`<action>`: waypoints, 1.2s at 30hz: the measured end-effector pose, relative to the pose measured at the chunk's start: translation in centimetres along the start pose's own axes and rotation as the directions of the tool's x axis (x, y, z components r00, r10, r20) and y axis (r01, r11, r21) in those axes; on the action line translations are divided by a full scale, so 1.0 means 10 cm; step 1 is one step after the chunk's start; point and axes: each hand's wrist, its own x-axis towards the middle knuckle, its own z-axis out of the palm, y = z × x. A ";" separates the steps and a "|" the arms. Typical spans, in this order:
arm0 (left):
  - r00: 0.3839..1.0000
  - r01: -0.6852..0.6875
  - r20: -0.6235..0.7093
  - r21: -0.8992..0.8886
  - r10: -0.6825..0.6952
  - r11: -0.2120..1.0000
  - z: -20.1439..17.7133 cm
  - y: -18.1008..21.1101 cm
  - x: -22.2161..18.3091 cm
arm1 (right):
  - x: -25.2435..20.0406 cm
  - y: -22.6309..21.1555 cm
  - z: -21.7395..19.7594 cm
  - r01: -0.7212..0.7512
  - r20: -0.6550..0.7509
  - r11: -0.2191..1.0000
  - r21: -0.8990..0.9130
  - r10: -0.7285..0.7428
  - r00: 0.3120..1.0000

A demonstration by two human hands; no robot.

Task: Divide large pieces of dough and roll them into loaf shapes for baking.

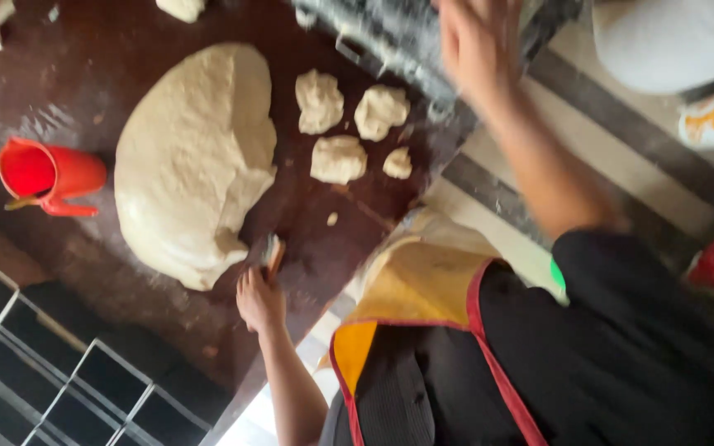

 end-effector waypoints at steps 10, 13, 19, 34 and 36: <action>0.976 0.202 -0.098 0.074 -0.194 0.977 0.26 0.91 -0.43 | -1.57 -0.30 0.18 -0.285 0.476 0.497 0.820 -0.315 0.821; 0.973 0.226 -0.061 0.031 -0.224 0.974 0.28 0.89 -0.45 | -1.54 -0.20 0.09 -0.458 0.650 0.538 0.708 -0.242 0.720; 0.977 0.208 0.032 0.019 -0.209 0.978 0.19 1.13 -0.40 | -1.48 0.02 0.05 -0.462 0.651 0.596 0.657 -0.140 0.746; 0.903 0.423 -0.010 -0.157 -0.429 0.893 0.04 1.47 -0.40 | -0.83 0.26 -0.10 -0.199 0.322 0.445 0.873 -0.219 0.921; 0.902 0.405 -0.059 -0.231 -0.428 0.885 0.00 1.45 -0.43 | -0.16 0.42 -0.33 -0.129 0.310 0.838 0.530 -0.049 0.950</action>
